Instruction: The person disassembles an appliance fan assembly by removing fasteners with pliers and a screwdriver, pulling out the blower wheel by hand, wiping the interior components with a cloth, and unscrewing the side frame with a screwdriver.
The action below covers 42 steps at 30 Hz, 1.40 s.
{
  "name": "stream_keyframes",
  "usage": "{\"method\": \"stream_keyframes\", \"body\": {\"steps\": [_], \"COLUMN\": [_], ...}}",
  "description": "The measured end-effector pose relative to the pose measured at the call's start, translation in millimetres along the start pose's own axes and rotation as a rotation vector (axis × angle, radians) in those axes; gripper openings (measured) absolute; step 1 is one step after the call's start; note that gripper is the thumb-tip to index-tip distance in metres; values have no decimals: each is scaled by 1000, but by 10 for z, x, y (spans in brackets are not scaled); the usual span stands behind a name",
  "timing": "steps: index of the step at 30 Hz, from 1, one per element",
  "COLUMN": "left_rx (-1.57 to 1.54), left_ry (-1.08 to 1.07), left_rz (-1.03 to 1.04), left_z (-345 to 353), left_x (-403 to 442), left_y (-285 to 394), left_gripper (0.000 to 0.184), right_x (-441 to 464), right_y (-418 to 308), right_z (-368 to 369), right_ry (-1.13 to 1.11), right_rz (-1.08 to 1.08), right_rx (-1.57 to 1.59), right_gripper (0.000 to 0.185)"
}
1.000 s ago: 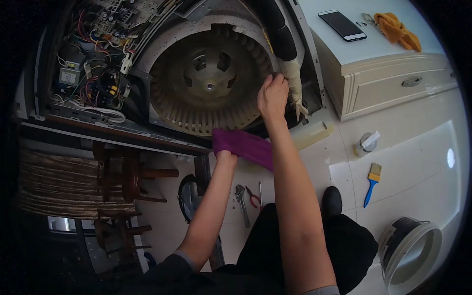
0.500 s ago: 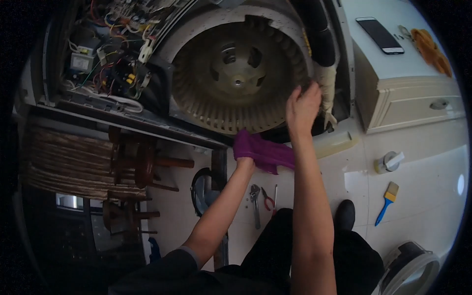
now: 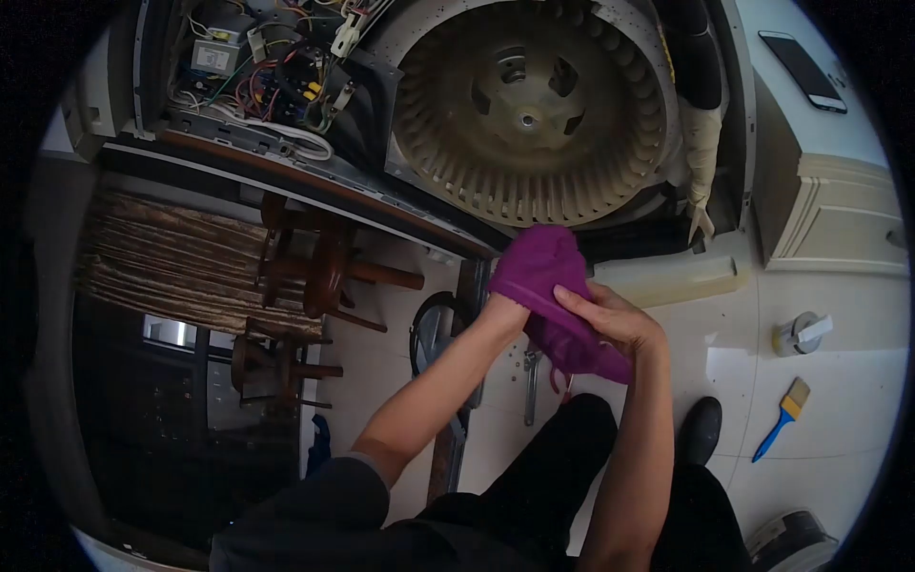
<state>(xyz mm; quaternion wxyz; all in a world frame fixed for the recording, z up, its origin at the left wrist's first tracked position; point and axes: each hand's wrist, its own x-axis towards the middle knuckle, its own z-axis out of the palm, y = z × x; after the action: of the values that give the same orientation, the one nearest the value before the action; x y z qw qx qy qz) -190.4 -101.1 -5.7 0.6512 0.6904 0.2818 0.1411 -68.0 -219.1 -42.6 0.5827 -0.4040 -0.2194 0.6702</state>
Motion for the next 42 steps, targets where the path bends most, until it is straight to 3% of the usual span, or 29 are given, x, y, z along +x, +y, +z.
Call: {"method": "stream_keyframes", "body": {"steps": [1,3,4,6,7,8,9,11,13,14,15,17,18,20,24,26,27,29,32,36,37,42], "left_rx": [7,616,619,420,419,528,637,689,739,969,1196,1252,1314,1350,1354,1325,1319,1264,1206,1021,1003,906], "left_ry": [1,-253,-254,-397,-387,-522,-659,-581,-494,-446,-390,-377,-373,-377,-287,-226,-178,-136,-93,-21,-7,30], "left_rz": [-3,200,192,-200,-199,-217,-236,-239,-225,-214,-206,-119,-51,-56,10,15,1,88,118,211,148,135], "left_z": [-41,-116,-145,-210,-269,-341,-415,-598,-691,-692,-688,-797,-857,-920,-1080,-1142,-1177,-1229,-1240,-1237,-1227,-1260], "left_x": [-61,-240,-346,-563,-604,-616,-655,-782,-894,-947,-995,-1093,-1137,-1201,-1339,-1421,-1459,-1582,-1793,-2084,-2172,-2686], "left_y": [45,124,171,317,466,646,770,813,904,972,1006,849,778,746,783,801,804,735,586,221,152,-354], "left_gripper": [38,45,45,46,46,48,50,50,50,49,49,48,47,47,48,48,48,48,46,42,42,40], "right_x": [34,87,114,180,196,173,124,131,214,163,189,303,230,124,65,-106,-126,-89,21,482,609,1076], "right_y": [70,138,169,214,210,174,123,146,311,258,329,565,603,607,50,-516,-749,-1166,-1598,-1765,-1767,-1757], "right_z": [-37,-188,-242,-255,-261,-278,-304,-405,-533,-487,-537,-676,-612,-427,-329,-56,100,471,970,1215,1229,1186], "right_ry": [2,47,92,197,306,297,403,501,677,701,704,697,697,1025,1060,896,909,939,772,563,509,501], "right_rz": [-126,-193,-256,-256,-262,-260,-247,-241,-219,-144,-156,23,16,-69,-22,-306,-310,-655,-794,-698,-688,-667], "right_rx": [23,100,168,249,319,311,163,0,-494,-630,-647,-1061,-1080,-1390,-1597,-1447,-1488,-1209,-1040,-639,-533,-423], "right_gripper": [46,41,36,31,26,26,24,23,28,41,41,48,48,37,41,37,37,32,29,24,26,33]}}
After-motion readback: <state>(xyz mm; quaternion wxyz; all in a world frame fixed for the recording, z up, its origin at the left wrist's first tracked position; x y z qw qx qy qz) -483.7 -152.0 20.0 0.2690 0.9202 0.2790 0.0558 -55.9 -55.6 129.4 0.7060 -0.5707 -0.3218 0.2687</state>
